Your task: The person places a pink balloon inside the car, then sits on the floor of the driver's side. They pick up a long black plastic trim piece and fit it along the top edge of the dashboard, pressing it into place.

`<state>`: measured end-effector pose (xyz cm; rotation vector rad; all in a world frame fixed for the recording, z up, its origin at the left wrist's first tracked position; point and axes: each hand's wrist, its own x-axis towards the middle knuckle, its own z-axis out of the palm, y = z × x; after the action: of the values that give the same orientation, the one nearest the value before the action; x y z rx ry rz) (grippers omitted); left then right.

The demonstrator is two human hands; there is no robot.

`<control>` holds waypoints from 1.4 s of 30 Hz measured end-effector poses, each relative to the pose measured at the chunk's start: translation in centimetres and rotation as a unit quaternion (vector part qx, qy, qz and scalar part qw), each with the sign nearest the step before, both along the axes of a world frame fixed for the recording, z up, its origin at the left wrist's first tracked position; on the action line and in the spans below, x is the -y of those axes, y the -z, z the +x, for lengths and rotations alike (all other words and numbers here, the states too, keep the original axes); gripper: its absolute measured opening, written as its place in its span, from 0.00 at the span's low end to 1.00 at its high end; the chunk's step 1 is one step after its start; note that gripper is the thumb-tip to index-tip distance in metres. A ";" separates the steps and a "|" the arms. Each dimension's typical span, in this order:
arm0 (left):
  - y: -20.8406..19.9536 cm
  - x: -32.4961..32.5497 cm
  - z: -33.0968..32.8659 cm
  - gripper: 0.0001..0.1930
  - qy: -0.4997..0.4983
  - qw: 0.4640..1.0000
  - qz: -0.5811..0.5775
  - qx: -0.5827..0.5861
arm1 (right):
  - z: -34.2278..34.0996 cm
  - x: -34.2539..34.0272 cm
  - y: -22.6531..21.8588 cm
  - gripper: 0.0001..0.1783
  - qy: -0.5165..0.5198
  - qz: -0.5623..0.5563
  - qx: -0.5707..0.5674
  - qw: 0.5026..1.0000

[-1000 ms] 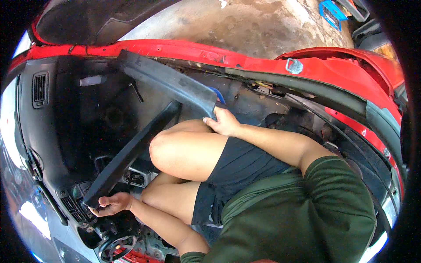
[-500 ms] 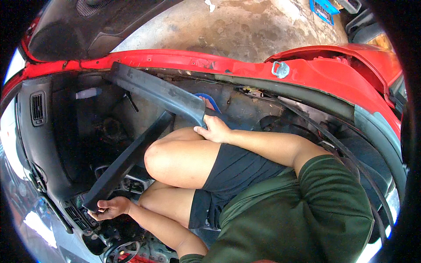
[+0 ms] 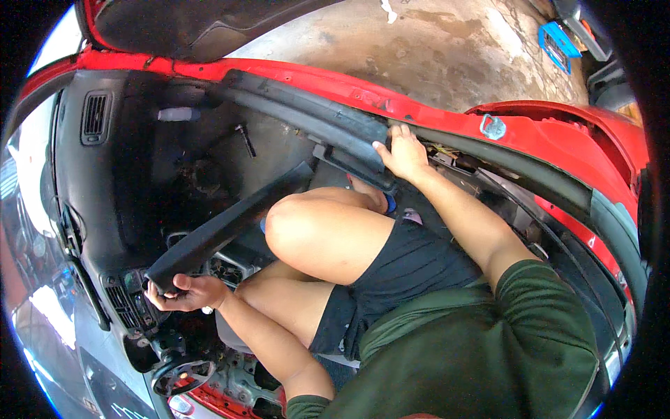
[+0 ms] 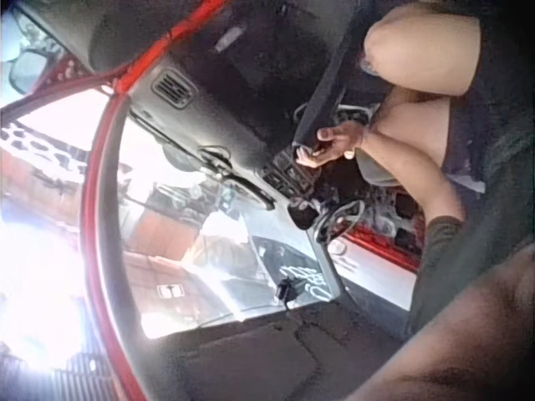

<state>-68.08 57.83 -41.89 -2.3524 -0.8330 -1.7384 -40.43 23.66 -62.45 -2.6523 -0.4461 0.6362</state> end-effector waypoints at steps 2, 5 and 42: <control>-0.1 0.0 -0.2 0.37 0.005 1.000 -0.003 -0.005 | 0.9 -1.9 0.1 0.35 -0.023 0.052 0.013 0.998; 0.2 -0.1 -0.6 0.37 -0.004 1.000 -0.014 -0.004 | 3.0 -5.2 2.3 0.35 -0.019 0.040 0.026 0.999; 0.1 0.9 -4.8 0.39 0.054 0.994 -0.086 0.044 | 10.7 -17.2 -26.1 0.25 -0.222 -0.136 -0.031 0.965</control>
<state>-72.86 56.95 -41.98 -2.4882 -0.9181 -1.8963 -29.73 40.85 -36.39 -2.7909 -1.0187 0.9720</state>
